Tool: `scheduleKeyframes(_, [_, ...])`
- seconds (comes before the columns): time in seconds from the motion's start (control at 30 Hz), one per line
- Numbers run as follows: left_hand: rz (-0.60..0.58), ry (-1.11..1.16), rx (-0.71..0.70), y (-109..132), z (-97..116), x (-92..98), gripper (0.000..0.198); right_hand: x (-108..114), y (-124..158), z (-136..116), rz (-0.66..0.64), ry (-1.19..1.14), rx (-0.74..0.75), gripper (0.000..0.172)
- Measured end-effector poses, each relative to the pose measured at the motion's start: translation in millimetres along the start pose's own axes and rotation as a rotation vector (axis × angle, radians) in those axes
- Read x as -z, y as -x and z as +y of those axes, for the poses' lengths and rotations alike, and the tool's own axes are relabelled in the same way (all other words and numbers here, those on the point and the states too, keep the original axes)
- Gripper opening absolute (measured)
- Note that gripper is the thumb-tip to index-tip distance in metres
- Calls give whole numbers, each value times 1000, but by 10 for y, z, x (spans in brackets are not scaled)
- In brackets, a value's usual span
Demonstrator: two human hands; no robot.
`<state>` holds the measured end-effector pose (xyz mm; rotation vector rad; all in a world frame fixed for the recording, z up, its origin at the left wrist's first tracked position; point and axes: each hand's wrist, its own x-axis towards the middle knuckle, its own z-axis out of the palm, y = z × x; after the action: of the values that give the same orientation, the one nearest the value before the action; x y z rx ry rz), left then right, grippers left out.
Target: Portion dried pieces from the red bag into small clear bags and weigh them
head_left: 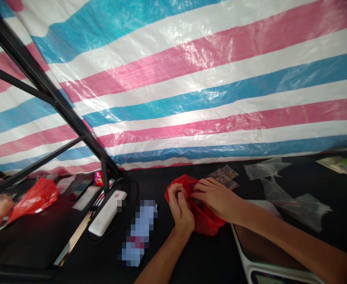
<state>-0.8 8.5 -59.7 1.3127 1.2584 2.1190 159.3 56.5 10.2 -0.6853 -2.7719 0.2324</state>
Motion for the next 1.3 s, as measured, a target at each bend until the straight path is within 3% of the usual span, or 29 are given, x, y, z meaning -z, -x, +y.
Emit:
scheduleKeyframes(0.17, [71, 13, -35, -7, -19, 4, 29, -15, 5, -7, 2, 0, -9, 36])
scheduleKeyframes(0.4, [92, 8, -65, -37, -8, 24, 26, -89, -31, 82, 48, 425, -69, 23])
scheduleKeyframes(0.53, [162, -39, -95, -60, 12, 56, 28, -28, -3, 178, 34, 495, -172, 22])
scheduleKeyframes(0.73, [106, -176, 95, -73, -43, 18, 36, 12, 22, 110, 11, 148, -152, 32])
scheduleKeyframes(0.87, [124, -134, 219, -124, -46, -9, 36, 0, 12, -25, -30, -32, -86, 39])
scheduleKeyframes(1.3, [143, -55, 126, -156, -16, 26, 34, -10, -3, -164, -47, -334, -99, 33])
